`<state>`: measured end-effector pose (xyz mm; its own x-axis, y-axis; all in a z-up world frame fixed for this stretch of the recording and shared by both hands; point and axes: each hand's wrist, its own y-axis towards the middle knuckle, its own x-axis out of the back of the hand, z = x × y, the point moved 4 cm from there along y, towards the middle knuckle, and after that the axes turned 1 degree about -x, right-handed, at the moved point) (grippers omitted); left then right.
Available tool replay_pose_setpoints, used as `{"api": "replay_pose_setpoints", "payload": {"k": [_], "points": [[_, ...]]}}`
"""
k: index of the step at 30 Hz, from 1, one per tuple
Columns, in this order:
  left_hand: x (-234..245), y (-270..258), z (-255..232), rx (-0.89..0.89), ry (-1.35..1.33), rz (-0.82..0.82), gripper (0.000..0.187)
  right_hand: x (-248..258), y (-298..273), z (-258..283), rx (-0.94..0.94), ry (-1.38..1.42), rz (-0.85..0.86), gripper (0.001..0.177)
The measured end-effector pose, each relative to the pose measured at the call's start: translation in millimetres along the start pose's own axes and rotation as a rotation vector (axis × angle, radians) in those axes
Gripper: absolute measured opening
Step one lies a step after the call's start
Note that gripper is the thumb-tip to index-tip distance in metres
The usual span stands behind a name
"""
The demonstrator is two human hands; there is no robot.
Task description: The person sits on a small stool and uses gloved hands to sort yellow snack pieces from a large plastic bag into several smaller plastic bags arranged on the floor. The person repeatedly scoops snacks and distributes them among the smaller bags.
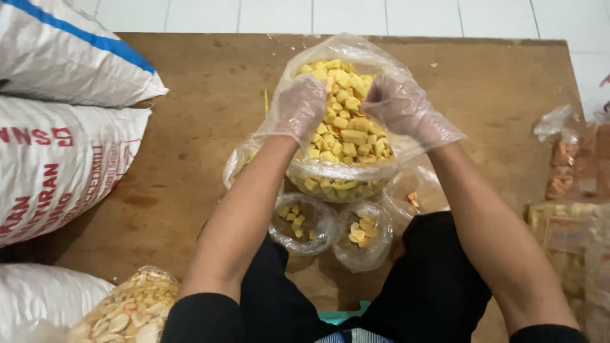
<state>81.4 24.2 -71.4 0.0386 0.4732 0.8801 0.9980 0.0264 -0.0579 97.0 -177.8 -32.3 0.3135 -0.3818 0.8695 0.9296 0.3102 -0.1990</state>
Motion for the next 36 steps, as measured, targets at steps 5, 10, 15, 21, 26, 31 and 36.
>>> {"api": "replay_pose_setpoints", "payload": {"k": [5, 10, 15, 21, 26, 31, 36], "points": [[-13, 21, 9, -0.086, 0.019, -0.137, 0.041, 26, -17, -6, 0.056, 0.247, -0.056, 0.043], [-15, 33, 17, -0.017, 0.008, -0.029, 0.033, 35, -35, -18, 0.024, 0.072, -0.080, 0.029], [-14, 25, 17, -0.011, -0.076, -0.097, 0.028, 47, -52, -49, 0.173, 0.035, -0.126, 0.022], [24, -2, -14, -0.186, -0.046, -0.085, 0.017, 52, -68, -103, -0.016, -0.001, -0.157, 0.021], [69, -21, -25, -0.221, -0.228, -0.101, 0.018, 63, -90, -115, -0.348, 0.615, 0.012, 0.010], [82, -27, -26, -0.198, -0.272, -0.160, 0.015, 66, -109, -91, -0.325, 0.068, 0.182, 0.014], [80, -25, -15, -0.268, -0.301, -0.225, 0.025, 51, -111, -119, -0.513, -0.156, 0.294, 0.027]]}}
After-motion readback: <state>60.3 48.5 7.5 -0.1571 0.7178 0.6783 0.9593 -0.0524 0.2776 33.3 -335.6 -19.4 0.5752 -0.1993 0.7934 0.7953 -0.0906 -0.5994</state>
